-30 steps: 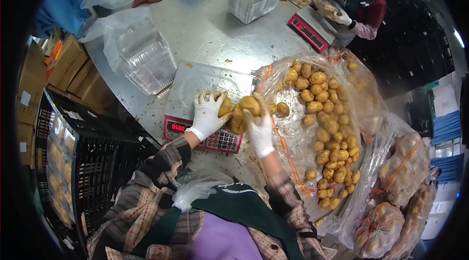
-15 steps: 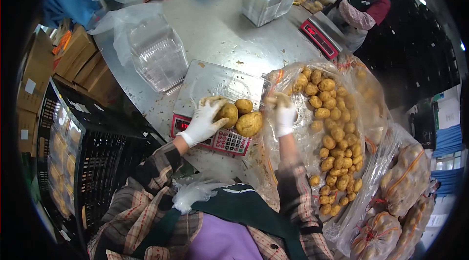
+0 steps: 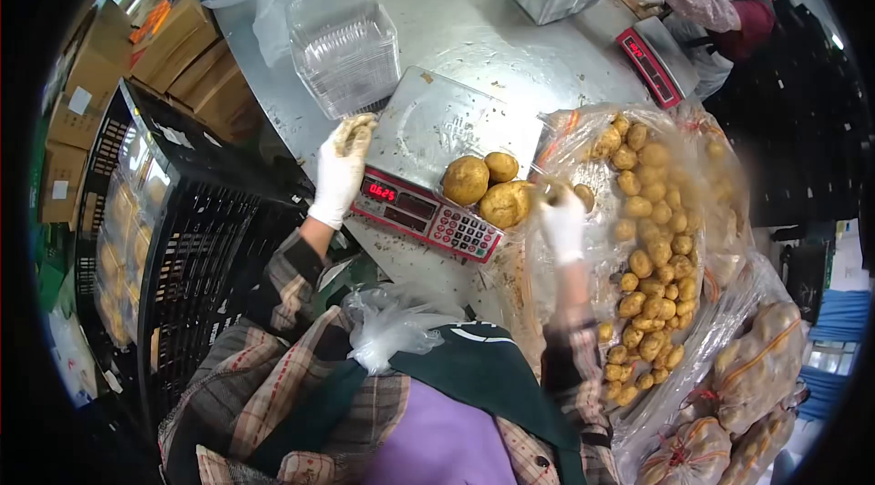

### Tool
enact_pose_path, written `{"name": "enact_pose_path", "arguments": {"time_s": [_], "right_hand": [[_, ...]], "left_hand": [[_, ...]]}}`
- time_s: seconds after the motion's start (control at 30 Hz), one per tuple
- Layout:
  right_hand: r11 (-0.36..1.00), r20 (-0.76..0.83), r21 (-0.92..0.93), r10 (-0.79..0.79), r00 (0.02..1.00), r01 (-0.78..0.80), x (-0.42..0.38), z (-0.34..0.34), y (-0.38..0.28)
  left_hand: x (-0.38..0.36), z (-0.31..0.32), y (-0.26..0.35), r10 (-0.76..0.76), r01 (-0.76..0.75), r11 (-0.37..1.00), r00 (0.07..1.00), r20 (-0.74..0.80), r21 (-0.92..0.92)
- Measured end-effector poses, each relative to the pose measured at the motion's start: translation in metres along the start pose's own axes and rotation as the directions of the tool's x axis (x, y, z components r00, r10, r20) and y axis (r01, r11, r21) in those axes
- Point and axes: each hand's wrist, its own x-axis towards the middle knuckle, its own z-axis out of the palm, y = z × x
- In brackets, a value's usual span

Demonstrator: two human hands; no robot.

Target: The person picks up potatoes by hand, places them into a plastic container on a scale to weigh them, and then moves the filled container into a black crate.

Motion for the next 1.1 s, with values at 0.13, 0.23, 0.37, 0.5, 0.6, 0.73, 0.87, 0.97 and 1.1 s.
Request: {"name": "enact_pose_path", "arguments": {"time_s": [0.13,0.23,0.37,0.5,0.6,0.73,0.87,0.97,1.1], "right_hand": [[0.938,-0.218,0.320,-0.066,0.974,0.136,0.010,0.002,0.013],[0.791,-0.320,0.610,0.302,0.898,-0.049,0.007,-0.091,0.070],[0.644,-0.481,-0.558,0.264,0.836,-0.524,-0.027,-0.165,0.126],[0.966,-0.326,-0.191,0.103,0.940,-0.172,-0.003,-0.098,0.118],[0.989,-0.202,0.148,0.000,0.979,0.030,0.025,-0.006,0.090],[0.352,0.019,0.932,0.201,0.979,-0.090,0.055,0.032,0.050],[0.685,-0.122,0.690,-0.209,0.970,0.234,0.022,-0.003,0.044],[0.983,-0.141,0.017,-0.176,0.974,0.180,-0.044,0.005,0.036],[0.598,0.347,0.683,0.240,0.907,-0.420,-0.065,0.042,0.076]], "left_hand": [[-0.004,0.022,-0.008,0.036,-0.035,0.999,0.995,0.090,-0.014],[-0.007,0.012,-0.007,0.009,-0.008,1.000,0.995,0.097,-0.008],[-0.017,-0.001,-0.046,-0.157,0.166,0.985,0.973,0.170,-0.044],[-0.033,0.028,-0.036,-0.195,0.206,0.979,0.938,0.285,-0.007],[-0.040,0.063,-0.017,-0.291,0.317,0.948,0.868,0.402,0.001],[-0.039,0.068,-0.019,-0.302,0.243,0.951,0.853,0.425,0.189],[-0.037,0.047,-0.019,-0.435,0.671,0.705,0.663,0.609,-0.228],[-0.030,0.040,-0.004,-0.479,0.796,0.549,0.549,0.685,-0.254],[-0.034,0.053,-0.027,-0.518,0.705,0.703,0.593,0.617,-0.087]]}}
